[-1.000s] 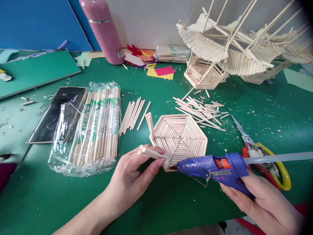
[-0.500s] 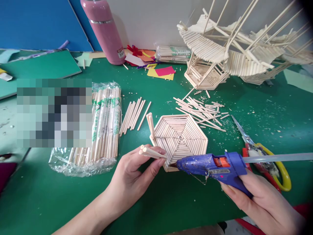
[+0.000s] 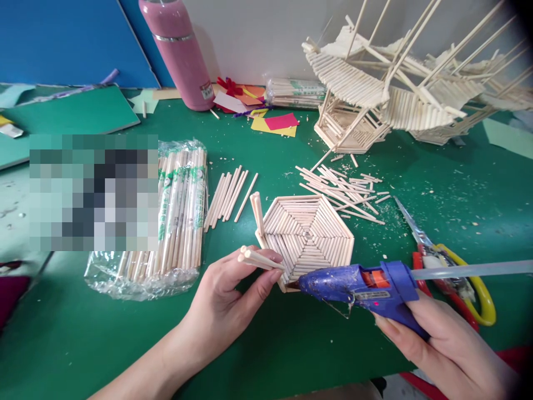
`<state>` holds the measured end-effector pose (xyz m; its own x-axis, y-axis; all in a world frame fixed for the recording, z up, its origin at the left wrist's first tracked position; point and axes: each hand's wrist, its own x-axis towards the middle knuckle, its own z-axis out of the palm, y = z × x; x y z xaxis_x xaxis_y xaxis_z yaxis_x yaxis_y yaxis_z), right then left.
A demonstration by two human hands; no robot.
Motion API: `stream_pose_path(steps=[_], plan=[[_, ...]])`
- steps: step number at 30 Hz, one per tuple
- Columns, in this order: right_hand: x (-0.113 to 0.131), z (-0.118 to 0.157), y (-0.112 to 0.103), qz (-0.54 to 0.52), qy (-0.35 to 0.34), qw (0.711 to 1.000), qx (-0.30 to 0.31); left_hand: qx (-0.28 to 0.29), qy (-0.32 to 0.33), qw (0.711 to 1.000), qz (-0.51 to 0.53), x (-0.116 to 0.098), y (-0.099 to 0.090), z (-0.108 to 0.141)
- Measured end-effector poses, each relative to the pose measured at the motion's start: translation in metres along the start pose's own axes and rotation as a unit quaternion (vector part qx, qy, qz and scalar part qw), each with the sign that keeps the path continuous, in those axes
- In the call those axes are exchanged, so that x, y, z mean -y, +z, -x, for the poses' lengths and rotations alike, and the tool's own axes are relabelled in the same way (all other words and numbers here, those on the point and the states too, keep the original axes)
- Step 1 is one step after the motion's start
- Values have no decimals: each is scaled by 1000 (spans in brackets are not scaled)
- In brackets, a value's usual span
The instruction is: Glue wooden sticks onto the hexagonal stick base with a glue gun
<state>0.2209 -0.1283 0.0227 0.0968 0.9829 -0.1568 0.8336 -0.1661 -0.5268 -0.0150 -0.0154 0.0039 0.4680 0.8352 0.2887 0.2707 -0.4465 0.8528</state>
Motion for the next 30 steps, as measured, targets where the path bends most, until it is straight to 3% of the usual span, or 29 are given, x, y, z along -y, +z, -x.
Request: stream_pose_path(steps=[9, 15, 22, 30], plan=[[1, -2, -2, -20, 30, 999, 27, 0, 0, 1000, 2, -1, 0, 1], [1, -4, -3, -27, 15, 999, 9, 0, 3, 1000, 3, -1, 0, 0], [4, -6, -3, -59, 13, 997, 51, 0, 2, 1000, -4, 0, 0, -1], [3, -5, -1, -33, -9, 999, 17, -2, 2, 1000, -1, 0, 0, 2]])
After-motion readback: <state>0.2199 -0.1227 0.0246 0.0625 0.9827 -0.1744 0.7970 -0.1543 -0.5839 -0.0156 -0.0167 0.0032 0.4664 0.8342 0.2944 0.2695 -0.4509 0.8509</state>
